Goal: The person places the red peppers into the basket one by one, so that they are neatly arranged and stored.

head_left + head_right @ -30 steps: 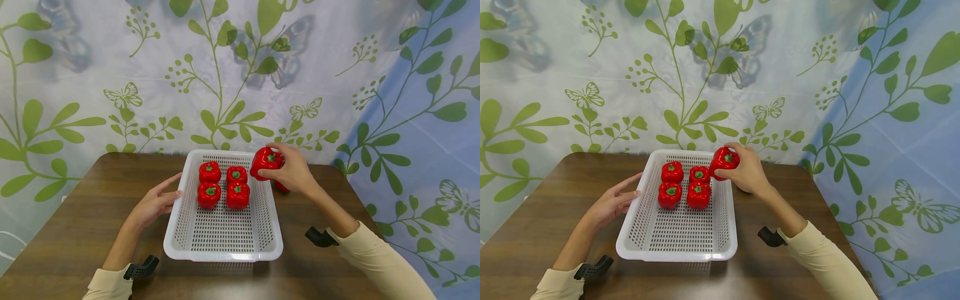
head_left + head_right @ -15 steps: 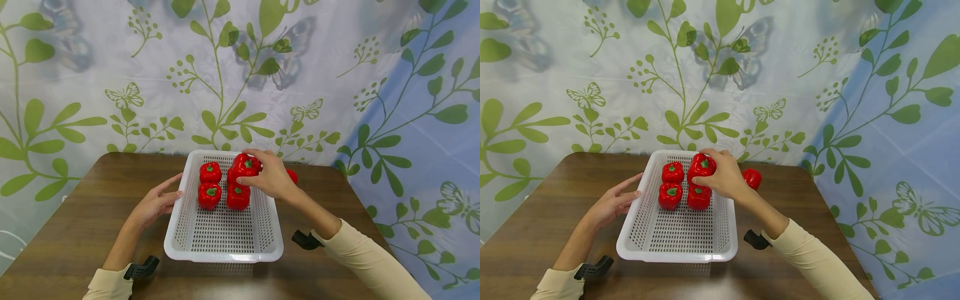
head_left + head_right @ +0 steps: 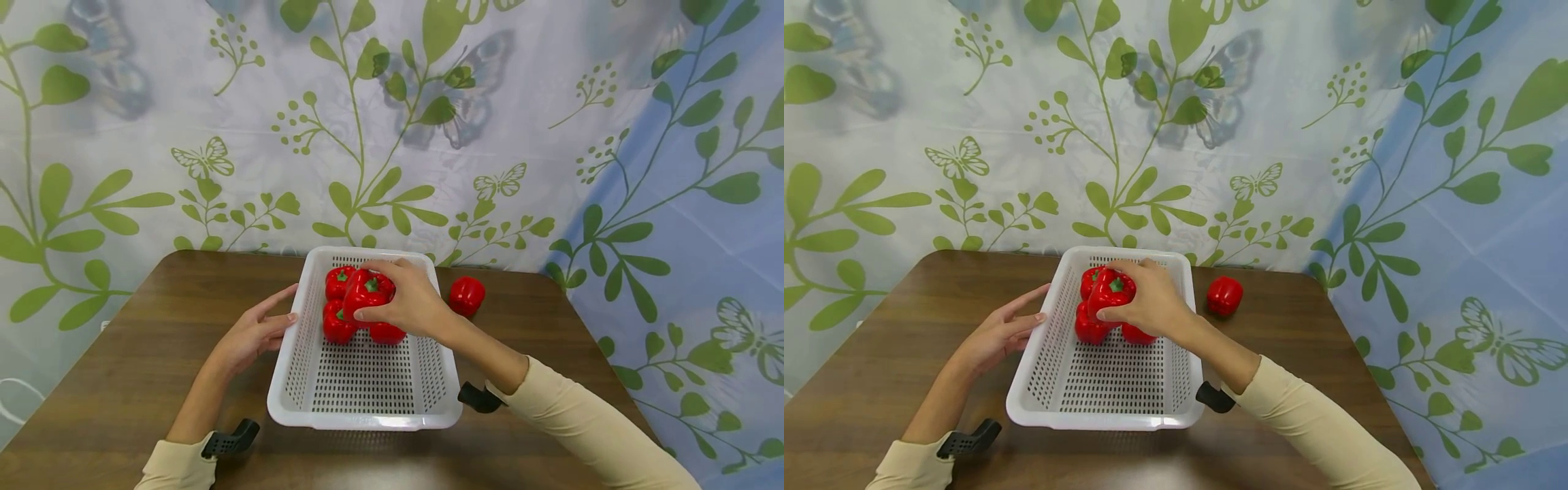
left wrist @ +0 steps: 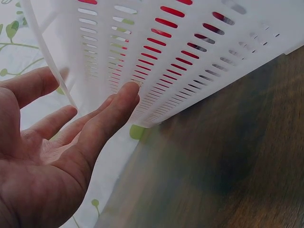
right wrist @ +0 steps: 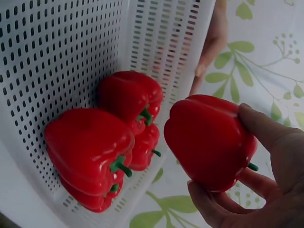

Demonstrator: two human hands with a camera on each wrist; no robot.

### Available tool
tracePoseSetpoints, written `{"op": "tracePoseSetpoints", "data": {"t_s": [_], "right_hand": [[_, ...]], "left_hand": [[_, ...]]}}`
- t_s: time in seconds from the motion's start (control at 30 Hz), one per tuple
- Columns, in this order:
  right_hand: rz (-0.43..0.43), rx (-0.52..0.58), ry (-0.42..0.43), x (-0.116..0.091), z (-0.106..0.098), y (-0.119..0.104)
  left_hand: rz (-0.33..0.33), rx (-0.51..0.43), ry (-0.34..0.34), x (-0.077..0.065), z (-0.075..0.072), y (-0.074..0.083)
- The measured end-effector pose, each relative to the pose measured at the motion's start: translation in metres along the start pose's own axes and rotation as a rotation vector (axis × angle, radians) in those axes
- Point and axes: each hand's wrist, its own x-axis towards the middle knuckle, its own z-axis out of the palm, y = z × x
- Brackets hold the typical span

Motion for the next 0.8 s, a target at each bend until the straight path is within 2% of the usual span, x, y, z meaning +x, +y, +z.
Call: {"op": "tracePoseSetpoints", "data": {"t_s": [0.23, 0.53, 0.8], "right_hand": [[-0.013, -0.043, -0.06, 0.0, 0.011, -0.007], [-0.05, -0.047, -0.065, -0.002, 0.017, -0.011], [-0.04, -0.023, -0.136, -0.002, 0.025, -0.012]], "left_hand": [[0.002, 0.002, 0.0, 0.0, 0.0, 0.0], [0.009, 0.007, -0.004, -0.001, 0.0, -0.001], [0.005, 0.008, 0.005, -0.001, 0.001, -0.001]]}}
